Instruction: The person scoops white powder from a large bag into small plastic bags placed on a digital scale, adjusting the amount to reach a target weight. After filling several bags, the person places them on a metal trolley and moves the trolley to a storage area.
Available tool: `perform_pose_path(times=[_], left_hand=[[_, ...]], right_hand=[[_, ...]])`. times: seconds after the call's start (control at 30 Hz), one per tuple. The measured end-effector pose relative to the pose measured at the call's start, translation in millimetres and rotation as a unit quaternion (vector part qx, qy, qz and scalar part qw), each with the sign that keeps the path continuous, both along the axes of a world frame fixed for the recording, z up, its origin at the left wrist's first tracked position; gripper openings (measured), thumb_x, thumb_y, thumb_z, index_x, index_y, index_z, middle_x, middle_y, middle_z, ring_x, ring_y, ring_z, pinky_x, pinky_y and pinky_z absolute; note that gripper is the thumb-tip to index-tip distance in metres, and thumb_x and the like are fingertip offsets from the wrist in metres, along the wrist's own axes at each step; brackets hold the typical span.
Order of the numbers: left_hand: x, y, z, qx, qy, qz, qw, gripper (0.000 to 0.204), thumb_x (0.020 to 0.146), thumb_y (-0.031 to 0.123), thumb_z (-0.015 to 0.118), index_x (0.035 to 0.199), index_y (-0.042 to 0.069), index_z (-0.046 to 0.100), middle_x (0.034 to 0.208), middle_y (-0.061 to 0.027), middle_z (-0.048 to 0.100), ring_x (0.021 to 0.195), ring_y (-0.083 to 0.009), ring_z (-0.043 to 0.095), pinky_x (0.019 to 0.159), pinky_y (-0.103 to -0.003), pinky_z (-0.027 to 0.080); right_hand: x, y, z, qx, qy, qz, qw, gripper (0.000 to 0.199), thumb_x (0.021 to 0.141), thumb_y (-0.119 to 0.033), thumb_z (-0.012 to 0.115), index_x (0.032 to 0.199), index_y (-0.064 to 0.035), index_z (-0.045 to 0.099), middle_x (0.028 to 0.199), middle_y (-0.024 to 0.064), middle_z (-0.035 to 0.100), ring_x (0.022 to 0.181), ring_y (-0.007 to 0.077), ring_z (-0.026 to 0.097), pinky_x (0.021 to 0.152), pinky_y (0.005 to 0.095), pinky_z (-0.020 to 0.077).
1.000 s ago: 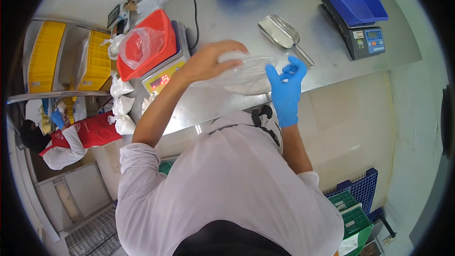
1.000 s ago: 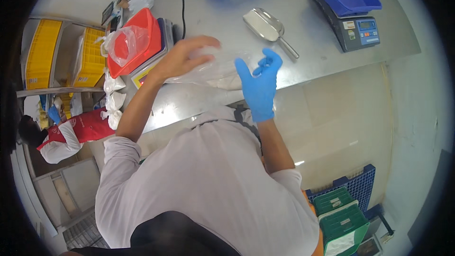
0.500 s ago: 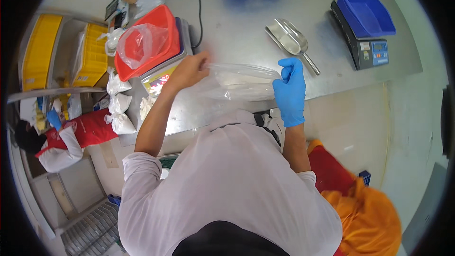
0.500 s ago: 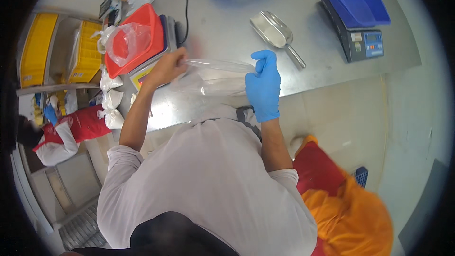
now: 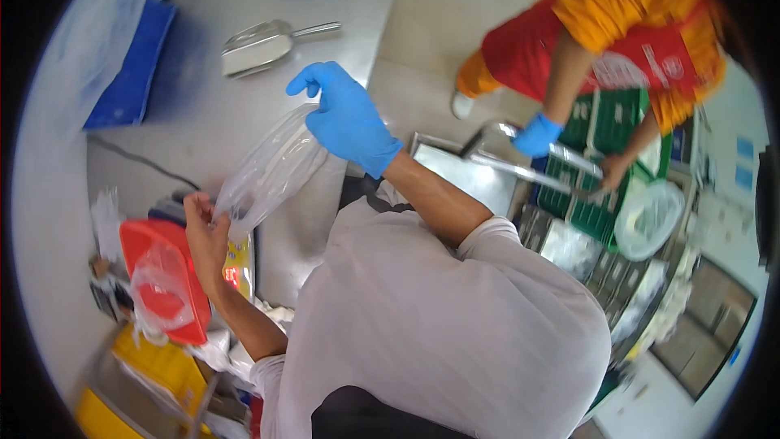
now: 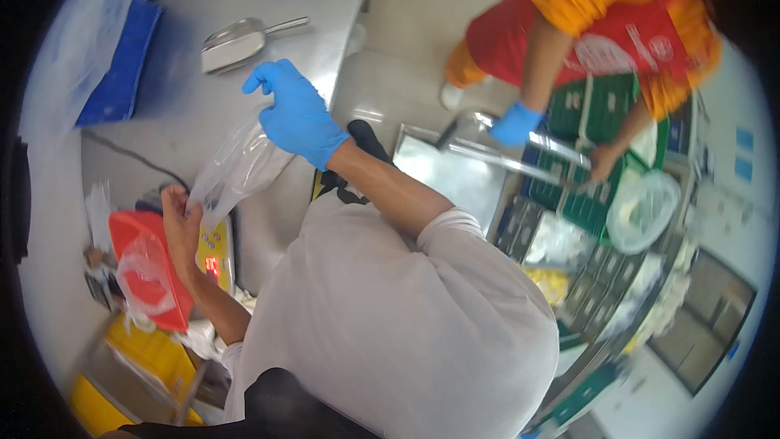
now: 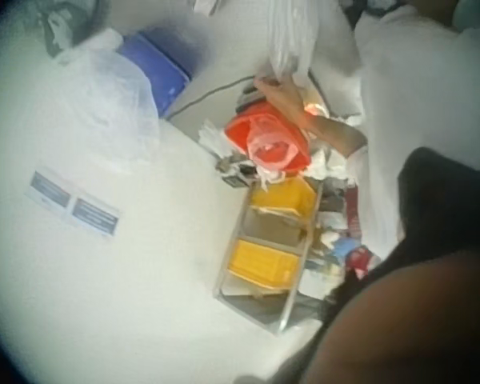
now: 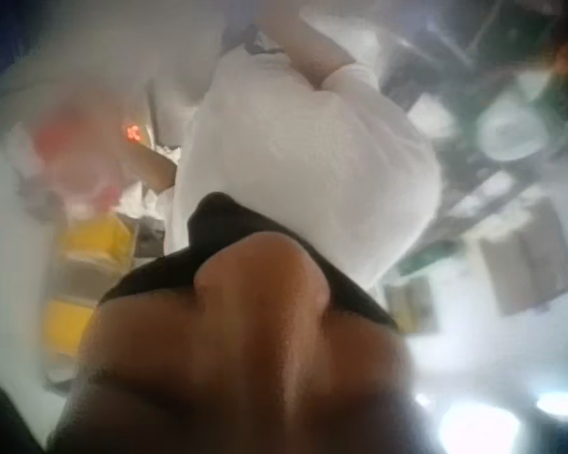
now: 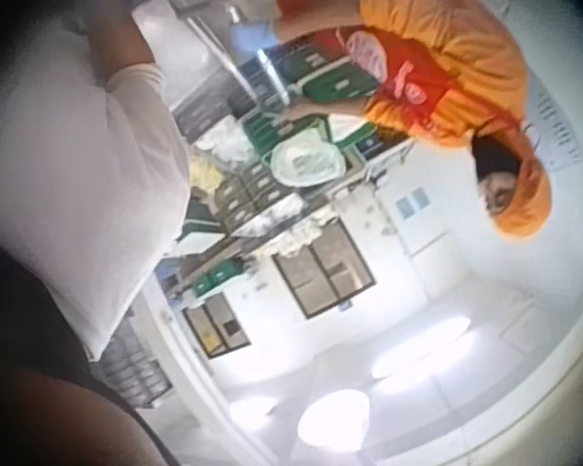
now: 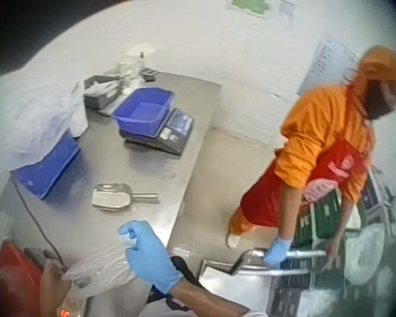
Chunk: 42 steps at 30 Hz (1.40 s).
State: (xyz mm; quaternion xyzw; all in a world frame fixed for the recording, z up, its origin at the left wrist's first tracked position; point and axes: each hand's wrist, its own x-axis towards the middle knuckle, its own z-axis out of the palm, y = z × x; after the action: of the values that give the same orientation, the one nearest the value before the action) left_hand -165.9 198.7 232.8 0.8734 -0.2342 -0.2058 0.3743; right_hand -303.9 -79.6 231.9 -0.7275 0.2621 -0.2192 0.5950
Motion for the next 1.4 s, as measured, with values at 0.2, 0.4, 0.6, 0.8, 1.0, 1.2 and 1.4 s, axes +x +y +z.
perform_pose_path(times=[0.2, 0.4, 0.6, 0.8, 1.0, 1.2, 1.4], left_hand=[[14, -4, 29, -0.059, -0.002, -0.013, 0.998, 0.030, 0.079, -0.005, 0.062, 0.105, 0.006, 0.050, 0.085, 0.0003, 0.047, 0.076, -0.0115, 0.047, 0.070, -0.025, 0.041], [-31, -81, 82, -0.011, -0.224, -0.331, 0.916, 0.050, 0.067, 0.012, 0.080, 0.113, 0.006, 0.063, 0.139, -0.0185, 0.042, 0.126, -0.0376, 0.042, 0.104, -0.044, 0.035], [-48, -131, 61, 0.061, -0.262, -0.322, 0.908, 0.057, 0.063, 0.022, 0.083, 0.115, 0.007, 0.064, 0.142, -0.0205, 0.040, 0.133, -0.0402, 0.033, 0.107, -0.047, 0.030], [-57, -162, 40, 0.093, -0.272, -0.278, 0.917, 0.050, 0.067, 0.023, 0.081, 0.111, 0.006, 0.066, 0.125, -0.0177, 0.052, 0.119, -0.0352, 0.047, 0.096, -0.045, 0.037], [-36, -169, 26, 0.164, -0.237, -0.306, 0.908, 0.034, 0.071, 0.021, 0.076, 0.100, 0.004, 0.069, 0.109, -0.0138, 0.059, 0.104, -0.0310, 0.055, 0.089, -0.043, 0.040], [-51, -170, 43, 0.011, -0.383, -0.305, 0.872, 0.018, 0.074, 0.013, 0.072, 0.090, 0.004, 0.069, 0.094, -0.0145, 0.063, 0.091, -0.0332, 0.060, 0.085, -0.044, 0.042], [-36, -162, 26, 0.067, -0.291, -0.316, 0.901, 0.017, 0.077, 0.010, 0.070, 0.090, 0.000, 0.070, 0.089, -0.0209, 0.065, 0.083, -0.0422, 0.061, 0.073, -0.046, 0.048]], right_hand=[[-30, 9, 8, 0.085, -0.023, -0.111, 0.990, 0.040, 0.073, 0.002, 0.059, 0.111, -0.0106, 0.057, 0.097, 0.0059, 0.047, 0.066, 0.0141, 0.047, 0.066, 0.0297, 0.0458], [-55, 2, -22, 0.050, -0.001, -0.197, 0.979, 0.033, 0.079, -0.005, 0.061, 0.112, -0.0060, 0.058, 0.094, 0.0036, 0.050, 0.073, 0.0121, 0.048, 0.070, 0.0268, 0.0456], [-46, -2, -92, -0.001, 0.127, -0.107, 0.986, 0.029, 0.081, -0.014, 0.062, 0.109, -0.0066, 0.061, 0.089, 0.0106, 0.058, 0.081, 0.0227, 0.059, 0.077, 0.0344, 0.0486], [-30, -2, -101, -0.017, 0.215, 0.033, 0.976, 0.032, 0.082, -0.025, 0.060, 0.110, -0.0097, 0.061, 0.103, 0.0180, 0.064, 0.096, 0.0338, 0.062, 0.086, 0.0419, 0.0491], [-35, -17, -107, -0.015, 0.211, 0.059, 0.976, 0.032, 0.082, -0.024, 0.059, 0.110, -0.0092, 0.062, 0.105, 0.0180, 0.064, 0.099, 0.0342, 0.062, 0.089, 0.0412, 0.0484], [-51, -50, -99, 0.012, 0.210, 0.027, 0.977, 0.028, 0.081, -0.023, 0.058, 0.104, -0.0081, 0.065, 0.106, 0.0179, 0.065, 0.100, 0.0352, 0.062, 0.089, 0.0412, 0.0486], [-57, -63, -117, -0.023, 0.180, 0.003, 0.983, 0.026, 0.080, -0.024, 0.057, 0.097, -0.0073, 0.067, 0.100, 0.0181, 0.067, 0.095, 0.0357, 0.063, 0.086, 0.0427, 0.0496]])
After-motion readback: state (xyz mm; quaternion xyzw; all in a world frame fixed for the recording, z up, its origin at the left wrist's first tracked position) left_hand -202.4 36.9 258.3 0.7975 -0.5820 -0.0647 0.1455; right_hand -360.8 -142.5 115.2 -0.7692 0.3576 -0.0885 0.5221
